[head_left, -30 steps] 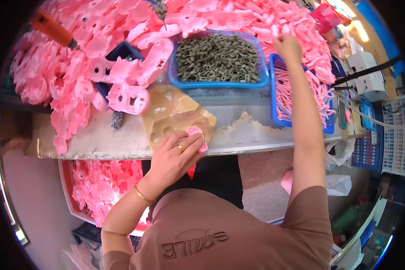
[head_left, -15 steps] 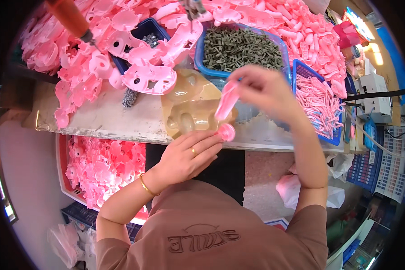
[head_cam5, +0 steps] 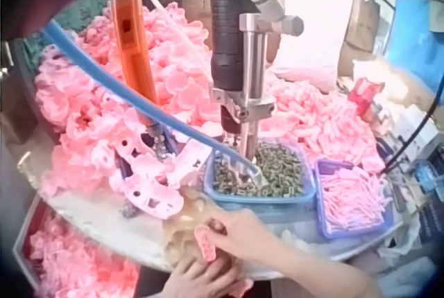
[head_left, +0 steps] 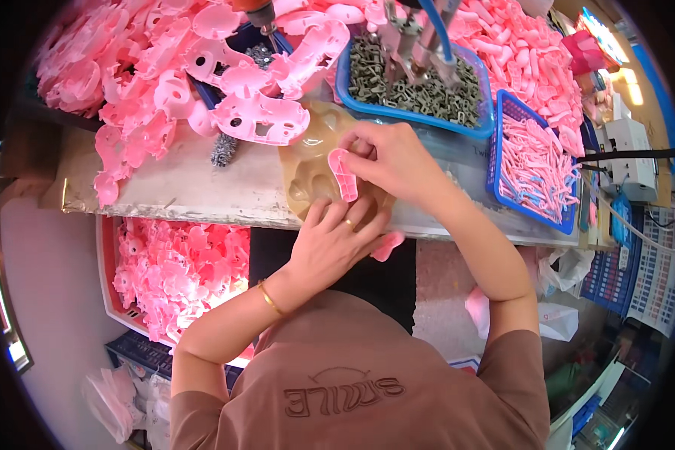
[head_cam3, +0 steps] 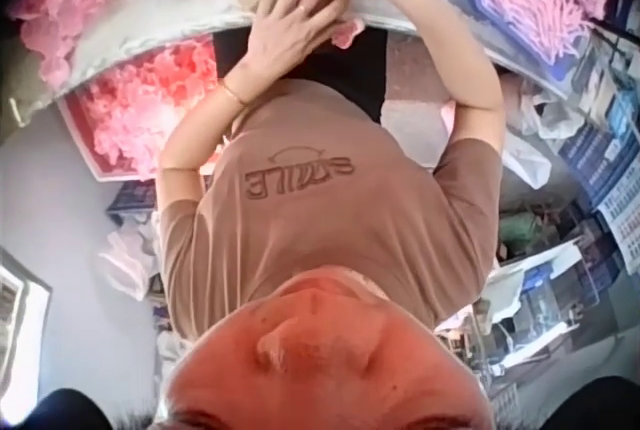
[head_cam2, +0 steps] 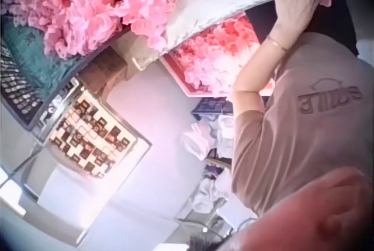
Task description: Assembling small components onto pink toy pigs using an air screwdriver at a factory workbench.
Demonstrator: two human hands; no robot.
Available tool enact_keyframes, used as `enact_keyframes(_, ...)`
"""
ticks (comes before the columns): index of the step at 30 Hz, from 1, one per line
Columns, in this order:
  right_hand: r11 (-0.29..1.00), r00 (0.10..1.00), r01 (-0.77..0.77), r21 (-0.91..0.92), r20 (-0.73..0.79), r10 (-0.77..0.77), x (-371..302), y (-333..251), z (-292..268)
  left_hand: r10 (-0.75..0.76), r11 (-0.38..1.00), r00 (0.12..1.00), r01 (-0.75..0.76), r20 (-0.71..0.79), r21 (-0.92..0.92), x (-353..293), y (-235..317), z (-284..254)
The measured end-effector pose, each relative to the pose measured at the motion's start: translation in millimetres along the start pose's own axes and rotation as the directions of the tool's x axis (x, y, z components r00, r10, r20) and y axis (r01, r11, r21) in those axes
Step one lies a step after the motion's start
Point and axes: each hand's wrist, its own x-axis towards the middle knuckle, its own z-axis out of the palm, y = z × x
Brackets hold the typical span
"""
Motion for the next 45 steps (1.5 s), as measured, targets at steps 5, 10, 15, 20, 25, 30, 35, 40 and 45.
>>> enact_keyframes(5, 0.988, 0.989, 0.145, -0.045, 0.003, -0.145, -5.7, 7.4, -2.3, 0.266, 0.964, 0.947, -0.266, -0.178, 0.027, -20.0, -5.4, 14.0)
enact_keyframes(10, 0.979, 0.978, 0.201, -0.044, -0.049, -0.203, -8.1, 15.9, 5.2, 0.47, 0.865, 0.87, -0.419, 0.152, -0.278, -77.2, -30.3, 74.6)
enact_keyframes(15, 0.949, 0.952, 0.267, -0.165, -0.108, -0.286, -11.7, 12.0, 13.3, 0.091, 0.951, 0.951, 0.005, 0.295, -0.309, -91.7, -29.1, 74.6)
enact_keyframes(20, 0.969, 0.971, 0.048, -0.242, -0.218, -0.102, -20.4, -5.0, 30.8, 0.028, 0.967, 0.953, 0.051, 0.303, -0.25, -89.2, -21.4, 53.2)
enact_keyframes(25, 0.978, 0.968, 0.045, -0.203, -0.232, -0.093, -23.6, -12.7, 43.8, -0.165, 0.359, 0.878, 0.478, 0.45, -0.801, -68.9, -9.8, -15.1)
enact_keyframes(30, 0.997, 0.981, -0.06, -0.056, -0.186, 0.048, -39.9, -37.6, 9.0, -0.152, -0.483, 0.606, 0.643, 0.78, -0.594, -49.8, -7.4, -54.5)
enact_keyframes(35, 0.978, 0.975, 0.198, 0.067, 0.085, -0.203, -77.0, -42.3, 4.5, -0.04, -0.659, 0.687, 0.527, 0.725, -0.536, -40.3, -9.9, -43.0)
enact_keyframes(40, 0.988, 0.987, 0.125, 0.094, 0.09, -0.133, -80.4, -39.4, -16.1, -0.275, -0.364, 0.676, 0.585, 0.684, -0.724, -21.9, -2.0, -59.1)
enact_keyframes(45, 0.996, 0.999, 0.035, -0.077, -0.008, -0.035, -58.2, -12.1, -37.6, -0.423, 0.826, 0.886, 0.292, -0.188, -0.481, -19.0, -51.5, -68.4)
